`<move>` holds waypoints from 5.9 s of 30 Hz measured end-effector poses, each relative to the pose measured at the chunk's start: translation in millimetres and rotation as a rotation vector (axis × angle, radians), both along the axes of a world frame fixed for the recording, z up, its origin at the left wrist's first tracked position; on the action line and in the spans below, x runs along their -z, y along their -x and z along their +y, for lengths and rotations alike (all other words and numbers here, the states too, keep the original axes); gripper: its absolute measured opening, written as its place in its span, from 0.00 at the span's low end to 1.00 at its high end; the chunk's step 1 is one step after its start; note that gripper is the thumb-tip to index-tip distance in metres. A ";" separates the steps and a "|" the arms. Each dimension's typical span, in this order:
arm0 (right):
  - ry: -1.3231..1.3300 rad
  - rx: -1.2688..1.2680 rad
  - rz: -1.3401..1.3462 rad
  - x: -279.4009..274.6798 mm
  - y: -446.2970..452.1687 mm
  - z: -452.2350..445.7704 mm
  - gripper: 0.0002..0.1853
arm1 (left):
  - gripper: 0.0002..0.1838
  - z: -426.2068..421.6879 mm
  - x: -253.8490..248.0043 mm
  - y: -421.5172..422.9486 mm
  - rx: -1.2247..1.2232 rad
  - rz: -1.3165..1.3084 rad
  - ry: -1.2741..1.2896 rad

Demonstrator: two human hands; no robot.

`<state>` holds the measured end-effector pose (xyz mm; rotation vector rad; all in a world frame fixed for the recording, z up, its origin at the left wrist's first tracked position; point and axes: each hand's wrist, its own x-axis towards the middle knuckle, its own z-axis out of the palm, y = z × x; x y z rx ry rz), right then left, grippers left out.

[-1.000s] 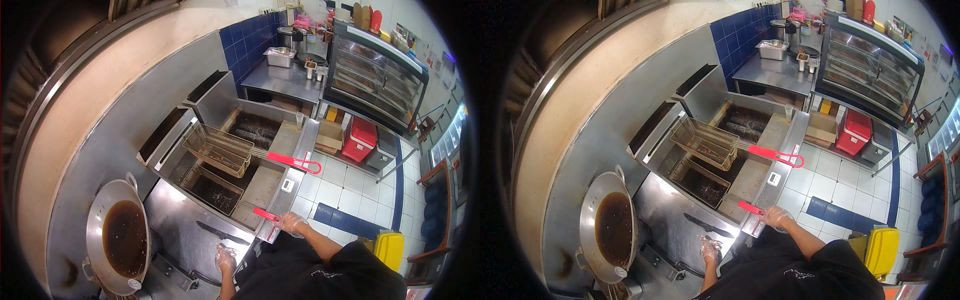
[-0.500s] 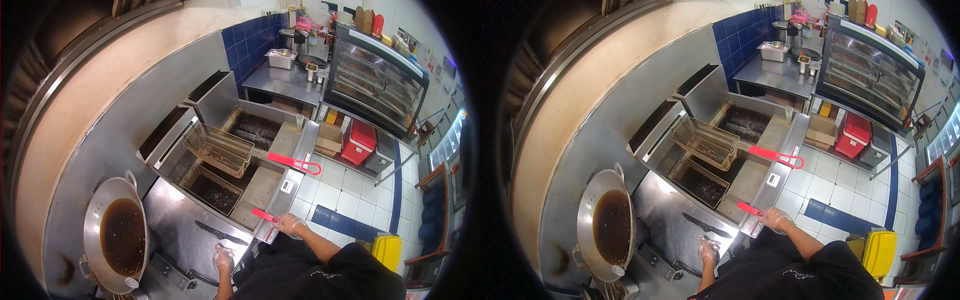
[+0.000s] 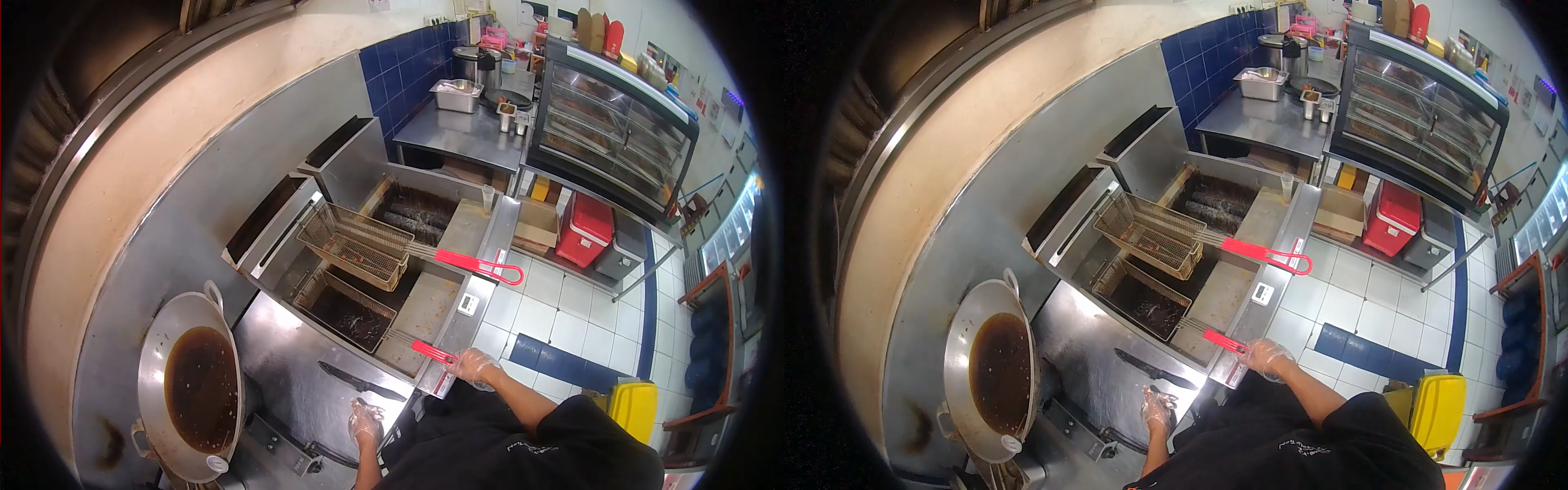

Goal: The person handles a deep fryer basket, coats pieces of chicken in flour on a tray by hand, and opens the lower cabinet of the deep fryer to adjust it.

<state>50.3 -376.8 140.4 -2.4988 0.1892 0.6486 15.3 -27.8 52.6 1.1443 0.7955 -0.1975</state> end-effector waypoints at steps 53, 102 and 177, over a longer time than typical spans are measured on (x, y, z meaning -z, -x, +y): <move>-0.025 -0.006 0.000 7.3 -0.8 -2.5 0.32 | 0.39 -0.4 -9.6 2.3 0.100 0.016 -0.101; -0.007 -0.016 -0.023 3.8 1.3 -1.4 0.33 | 0.37 0.1 -8.0 -0.1 0.030 0.071 -0.070; -0.031 0.026 -0.013 1.7 4.4 0.9 0.34 | 0.40 2.9 -5.2 2.2 0.096 0.034 -0.099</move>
